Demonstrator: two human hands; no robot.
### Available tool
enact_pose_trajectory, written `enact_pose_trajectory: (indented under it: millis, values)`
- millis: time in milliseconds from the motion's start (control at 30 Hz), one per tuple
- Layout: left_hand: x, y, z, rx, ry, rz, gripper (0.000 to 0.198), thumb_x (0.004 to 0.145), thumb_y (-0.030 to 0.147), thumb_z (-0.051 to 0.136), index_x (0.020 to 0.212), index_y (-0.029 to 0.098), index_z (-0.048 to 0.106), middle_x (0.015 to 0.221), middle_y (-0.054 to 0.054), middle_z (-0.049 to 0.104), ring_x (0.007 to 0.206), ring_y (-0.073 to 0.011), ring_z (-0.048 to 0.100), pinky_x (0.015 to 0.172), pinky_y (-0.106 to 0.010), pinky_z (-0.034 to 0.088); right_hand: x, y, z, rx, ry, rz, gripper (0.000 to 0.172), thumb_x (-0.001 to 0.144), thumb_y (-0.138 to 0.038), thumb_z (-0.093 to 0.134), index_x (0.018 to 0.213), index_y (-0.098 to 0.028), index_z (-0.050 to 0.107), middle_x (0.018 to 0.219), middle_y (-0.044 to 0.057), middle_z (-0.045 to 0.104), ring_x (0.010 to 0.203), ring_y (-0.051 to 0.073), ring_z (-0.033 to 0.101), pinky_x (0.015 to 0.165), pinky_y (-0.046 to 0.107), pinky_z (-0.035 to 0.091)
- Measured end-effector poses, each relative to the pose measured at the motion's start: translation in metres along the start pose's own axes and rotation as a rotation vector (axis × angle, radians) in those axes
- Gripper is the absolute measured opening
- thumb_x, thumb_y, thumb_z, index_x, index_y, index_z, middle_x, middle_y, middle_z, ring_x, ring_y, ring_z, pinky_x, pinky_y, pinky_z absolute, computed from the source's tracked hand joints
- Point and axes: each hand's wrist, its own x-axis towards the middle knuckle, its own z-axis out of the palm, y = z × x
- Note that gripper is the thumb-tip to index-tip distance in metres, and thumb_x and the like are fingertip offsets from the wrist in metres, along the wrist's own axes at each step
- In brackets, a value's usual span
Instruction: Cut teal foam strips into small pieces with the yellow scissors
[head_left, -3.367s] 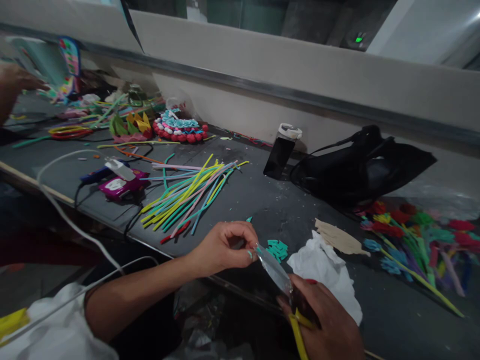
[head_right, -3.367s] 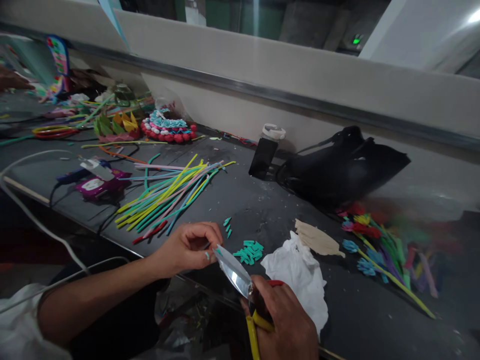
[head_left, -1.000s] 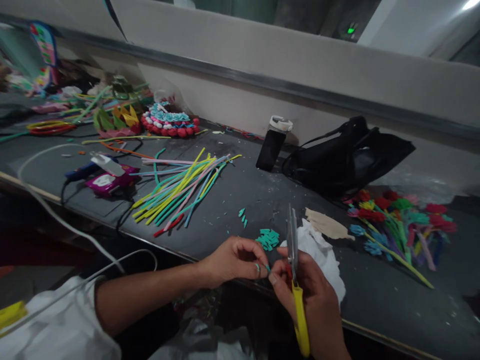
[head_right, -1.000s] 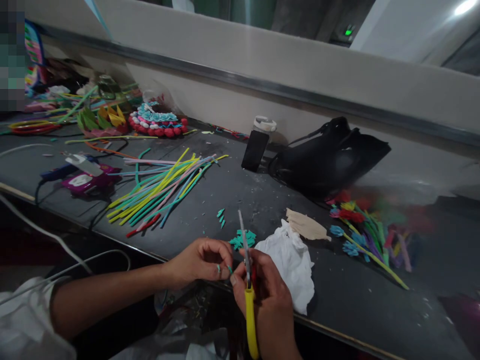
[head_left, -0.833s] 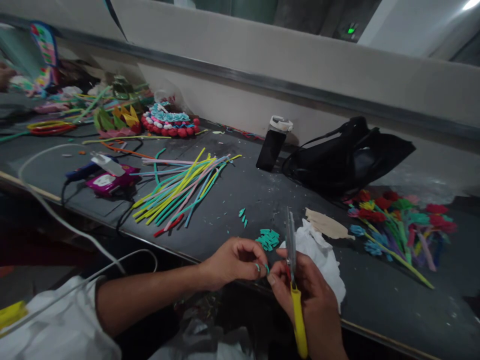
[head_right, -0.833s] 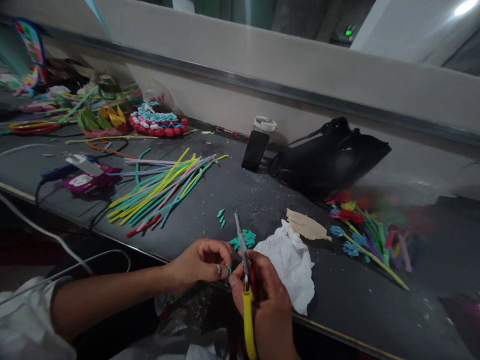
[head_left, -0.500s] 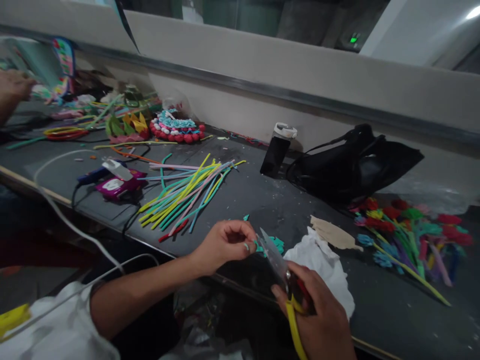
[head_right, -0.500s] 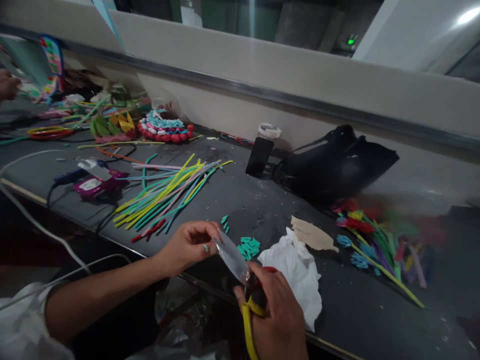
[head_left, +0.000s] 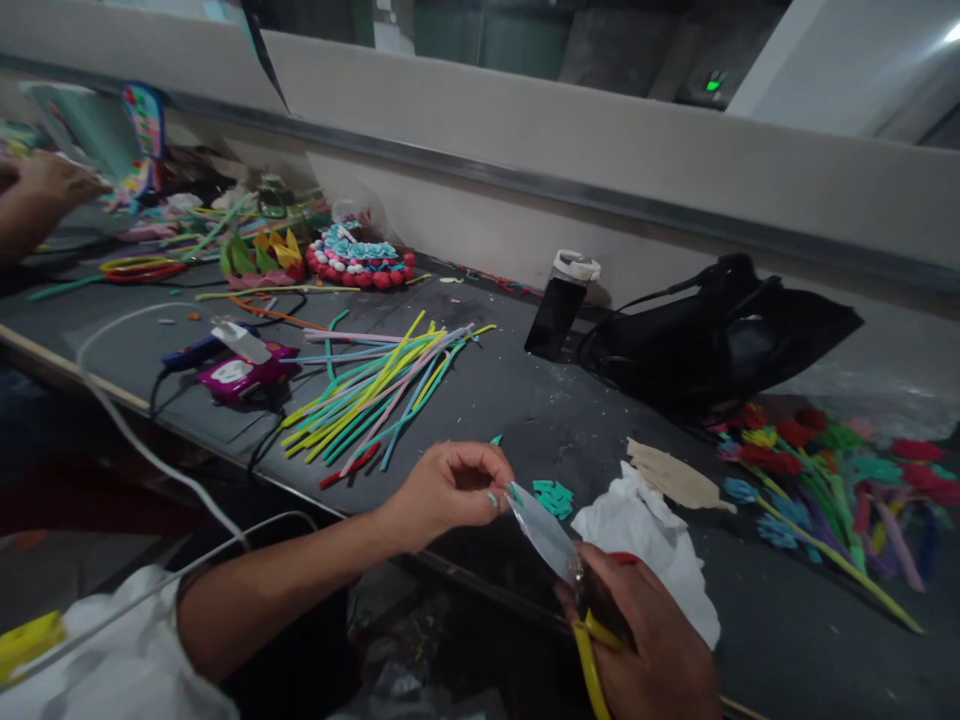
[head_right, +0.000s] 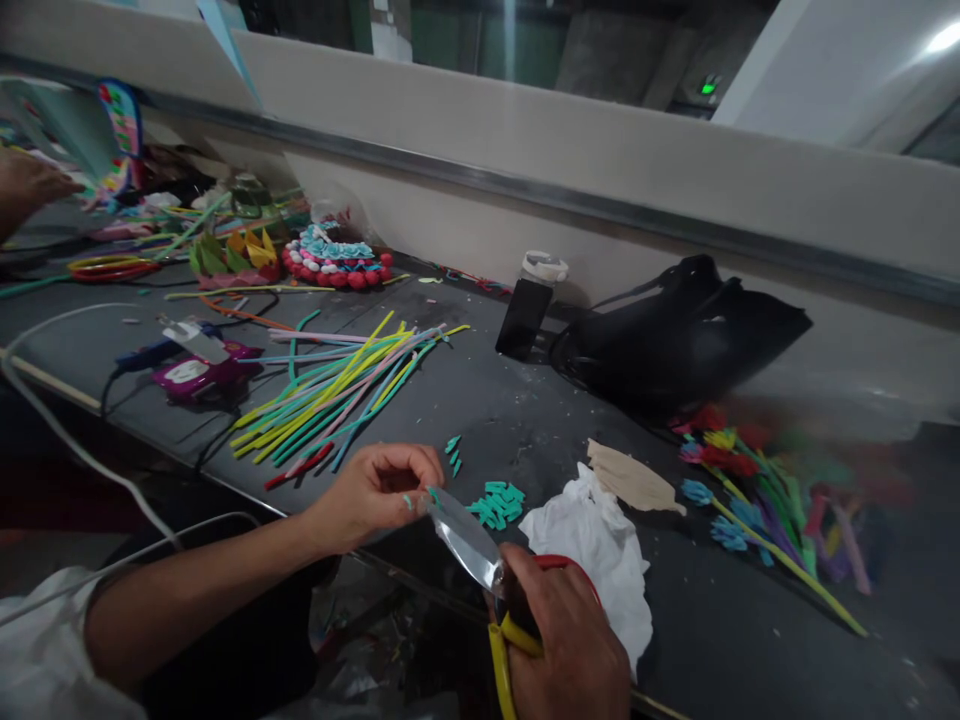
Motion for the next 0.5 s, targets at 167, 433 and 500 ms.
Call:
enact_pose_trajectory:
  millis: [167, 433, 500]
  values:
    - [0.0003, 0.0005, 0.0013, -0.013, 0.004, -0.007, 0.018, 0.069, 0.023, 0.075, 0.068, 0.012, 0.062, 0.067, 0.0, 0.055, 0.063, -0.0086, 0.046, 0.059, -0.021, 0.036, 0.0, -0.0022, -0.0009, -0.002, -0.019, 0.051, 0.029, 0.088, -0.031, 0.054, 0.116, -0.025, 0.059, 0.089, 0.003, 0.069, 0.077, 0.021, 0.067, 0.062, 0.029, 0.054]
    - [-0.0007, 0.0026, 0.0044, -0.005, 0.0, -0.019, 0.02, 0.067, 0.025, 0.075, 0.066, 0.012, 0.061, 0.065, 0.001, 0.055, 0.061, -0.008, 0.045, 0.058, -0.02, 0.036, -0.0009, 0.0, 0.0003, 0.007, -0.027, 0.005, 0.028, 0.089, -0.031, 0.054, 0.116, -0.024, 0.06, 0.087, 0.002, 0.071, 0.076, 0.019, 0.068, 0.065, 0.027, 0.054]
    - [-0.001, 0.0027, 0.0045, -0.004, 0.0, -0.02, 0.018, 0.068, 0.024, 0.074, 0.066, 0.012, 0.061, 0.065, 0.001, 0.055, 0.061, -0.0081, 0.045, 0.058, -0.02, 0.036, -0.0013, -0.0001, -0.0002, 0.015, -0.021, 0.006, 0.028, 0.09, -0.03, 0.052, 0.116, -0.024, 0.061, 0.088, 0.003, 0.071, 0.077, 0.019, 0.068, 0.064, 0.026, 0.054]
